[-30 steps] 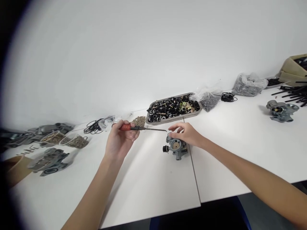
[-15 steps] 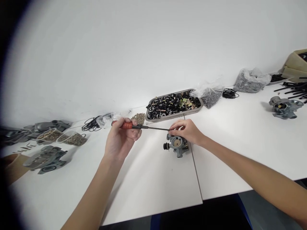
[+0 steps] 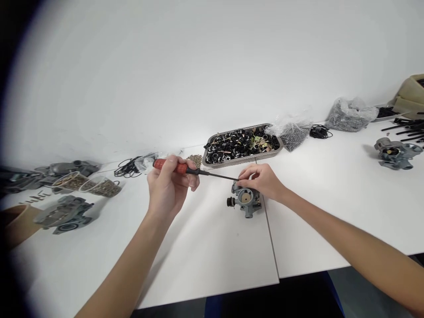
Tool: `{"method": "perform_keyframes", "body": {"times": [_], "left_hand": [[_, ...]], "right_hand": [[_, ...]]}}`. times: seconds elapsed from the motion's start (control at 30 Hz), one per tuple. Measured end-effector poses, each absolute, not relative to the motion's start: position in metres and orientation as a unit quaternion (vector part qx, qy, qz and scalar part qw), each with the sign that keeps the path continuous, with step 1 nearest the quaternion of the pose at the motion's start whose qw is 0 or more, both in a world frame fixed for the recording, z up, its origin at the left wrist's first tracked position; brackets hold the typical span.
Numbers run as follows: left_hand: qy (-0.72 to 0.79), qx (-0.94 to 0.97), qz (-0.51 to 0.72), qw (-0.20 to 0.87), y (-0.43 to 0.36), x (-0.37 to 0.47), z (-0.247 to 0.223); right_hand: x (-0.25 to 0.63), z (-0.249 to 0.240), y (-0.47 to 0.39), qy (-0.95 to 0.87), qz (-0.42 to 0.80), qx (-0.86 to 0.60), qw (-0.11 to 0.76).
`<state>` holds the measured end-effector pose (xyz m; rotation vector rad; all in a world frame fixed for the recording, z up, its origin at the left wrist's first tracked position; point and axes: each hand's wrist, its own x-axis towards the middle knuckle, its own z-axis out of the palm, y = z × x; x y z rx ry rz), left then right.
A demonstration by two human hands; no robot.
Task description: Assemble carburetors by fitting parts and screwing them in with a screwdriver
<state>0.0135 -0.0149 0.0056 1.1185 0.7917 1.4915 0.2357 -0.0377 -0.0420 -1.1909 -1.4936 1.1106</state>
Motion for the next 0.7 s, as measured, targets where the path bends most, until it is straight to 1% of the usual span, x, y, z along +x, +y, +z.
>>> {"method": "perform_keyframes", "body": {"times": [0.17, 0.37, 0.43, 0.57, 0.7], "left_hand": [[0.298, 0.539, 0.598, 0.513, -0.006, 0.033, 0.034], [0.276, 0.528, 0.564, 0.571, -0.002, 0.061, 0.070], [0.260, 0.566, 0.558, 0.549, -0.004, 0.064, 0.077], [0.206, 0.674, 0.546, 0.453, -0.010, 0.058, 0.080], [0.168, 0.683, 0.567, 0.429, -0.014, 0.046, 0.080]], "right_hand": [[0.242, -0.040, -0.036, -0.529, 0.528, -0.471, 0.469], [0.253, -0.040, -0.028, -0.479, 0.545, -0.455, 0.515], [0.254, -0.039, -0.028, -0.475, 0.559, -0.447, 0.512], [0.250, -0.033, -0.034, -0.496, 0.590, -0.420, 0.479], [0.245, -0.025, -0.042, -0.532, 0.609, -0.380, 0.449]]}}
